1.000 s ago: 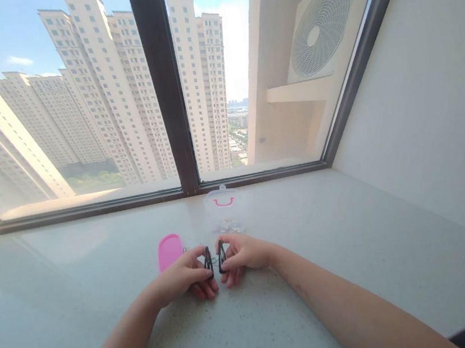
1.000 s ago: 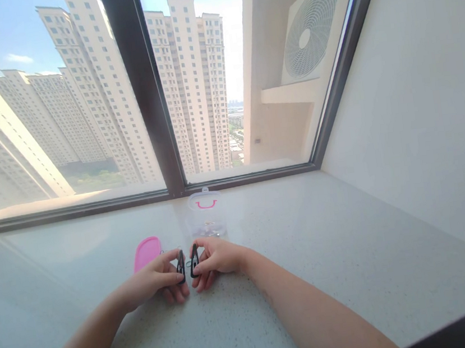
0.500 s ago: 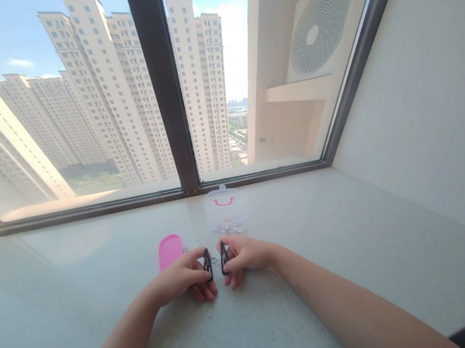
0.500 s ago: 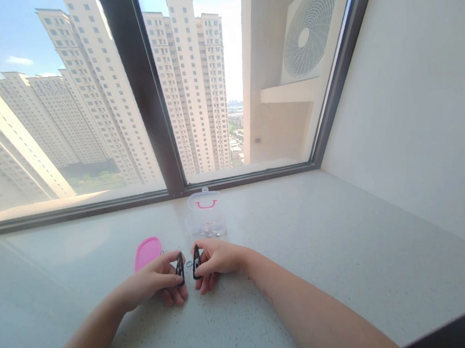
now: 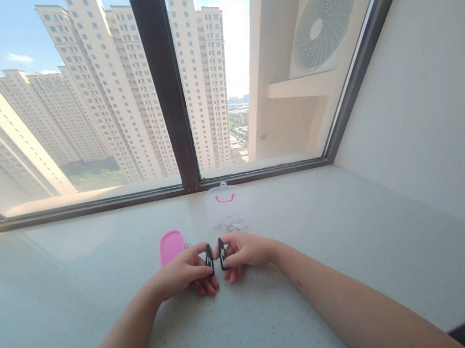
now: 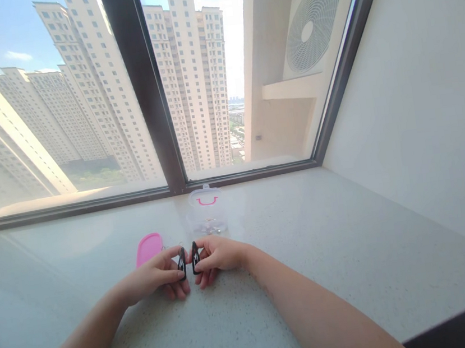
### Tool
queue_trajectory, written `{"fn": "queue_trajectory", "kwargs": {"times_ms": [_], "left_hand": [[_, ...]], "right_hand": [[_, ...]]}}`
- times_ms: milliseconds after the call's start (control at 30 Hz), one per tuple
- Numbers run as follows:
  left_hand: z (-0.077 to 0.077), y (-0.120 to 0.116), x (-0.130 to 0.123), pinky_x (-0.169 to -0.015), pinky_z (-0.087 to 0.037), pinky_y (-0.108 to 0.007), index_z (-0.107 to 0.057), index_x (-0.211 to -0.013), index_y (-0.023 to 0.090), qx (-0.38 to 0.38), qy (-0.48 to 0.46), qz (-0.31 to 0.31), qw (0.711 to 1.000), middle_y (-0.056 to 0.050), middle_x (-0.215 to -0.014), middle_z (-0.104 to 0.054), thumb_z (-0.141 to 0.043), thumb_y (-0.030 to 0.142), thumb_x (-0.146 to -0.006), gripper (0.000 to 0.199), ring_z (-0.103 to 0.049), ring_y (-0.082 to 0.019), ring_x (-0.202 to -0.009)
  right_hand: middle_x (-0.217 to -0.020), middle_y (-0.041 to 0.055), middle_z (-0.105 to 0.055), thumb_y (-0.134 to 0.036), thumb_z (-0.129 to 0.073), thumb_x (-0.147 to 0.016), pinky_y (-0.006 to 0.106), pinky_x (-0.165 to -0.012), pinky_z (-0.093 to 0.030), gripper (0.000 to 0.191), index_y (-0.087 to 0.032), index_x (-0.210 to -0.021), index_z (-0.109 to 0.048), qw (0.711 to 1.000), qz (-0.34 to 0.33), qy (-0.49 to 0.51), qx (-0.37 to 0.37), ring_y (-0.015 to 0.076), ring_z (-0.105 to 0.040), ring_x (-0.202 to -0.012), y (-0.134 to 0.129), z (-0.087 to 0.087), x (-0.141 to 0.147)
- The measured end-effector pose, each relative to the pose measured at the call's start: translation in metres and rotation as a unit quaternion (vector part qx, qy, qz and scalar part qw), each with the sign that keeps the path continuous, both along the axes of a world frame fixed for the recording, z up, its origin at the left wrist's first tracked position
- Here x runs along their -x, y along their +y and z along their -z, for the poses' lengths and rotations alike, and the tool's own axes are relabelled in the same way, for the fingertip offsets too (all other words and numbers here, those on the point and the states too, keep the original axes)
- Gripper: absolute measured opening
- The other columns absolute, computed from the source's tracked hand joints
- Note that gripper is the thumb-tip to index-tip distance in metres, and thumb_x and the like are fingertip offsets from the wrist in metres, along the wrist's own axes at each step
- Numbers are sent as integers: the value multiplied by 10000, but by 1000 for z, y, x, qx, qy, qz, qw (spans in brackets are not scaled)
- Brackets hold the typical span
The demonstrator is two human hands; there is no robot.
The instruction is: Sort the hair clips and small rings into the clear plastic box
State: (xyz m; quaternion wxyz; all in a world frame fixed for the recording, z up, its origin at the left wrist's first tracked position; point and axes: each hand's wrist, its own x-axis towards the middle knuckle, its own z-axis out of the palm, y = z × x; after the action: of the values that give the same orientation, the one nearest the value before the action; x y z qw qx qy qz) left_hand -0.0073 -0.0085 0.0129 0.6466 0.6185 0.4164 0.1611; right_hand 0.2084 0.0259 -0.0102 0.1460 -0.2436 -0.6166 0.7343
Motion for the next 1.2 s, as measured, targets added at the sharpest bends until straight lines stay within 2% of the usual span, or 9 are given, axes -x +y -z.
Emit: {"fn": "queue_trajectory", "kwargs": {"times_ms": [400,1000,1200], "left_hand": [[3,3,0,-566,-508,-237,-536,-1100,167,-4,-10,11,1000,-89,-773,-742,-634,358,-794,374,-708,-188,-665],[4,4,-2,-528,-494,-208,-587,-1048,159,-18,-2,14,1000,-67,-746,-729,-600,332,-820,286,-685,-156,-615],[6,5,-2,-529,-494,-211,-576,-1064,153,-16,-2,15,1000,-64,-738,-725,-610,348,-807,324,-682,-156,-614]], "right_hand": [[-746,40,-678,-388,-740,-708,251,-570,-525,445,-145,-1033,-556,1000,-17,-6,-4,149,-672,-575,2,3,1],[-721,32,-670,-352,-739,-705,249,-588,-522,369,-135,-962,-585,1000,-8,-11,1,136,-662,-578,-1,-1,2],[-738,37,-675,-352,-738,-702,236,-587,-523,382,-136,-976,-582,1000,-12,-5,1,125,-662,-573,0,2,3]]}}
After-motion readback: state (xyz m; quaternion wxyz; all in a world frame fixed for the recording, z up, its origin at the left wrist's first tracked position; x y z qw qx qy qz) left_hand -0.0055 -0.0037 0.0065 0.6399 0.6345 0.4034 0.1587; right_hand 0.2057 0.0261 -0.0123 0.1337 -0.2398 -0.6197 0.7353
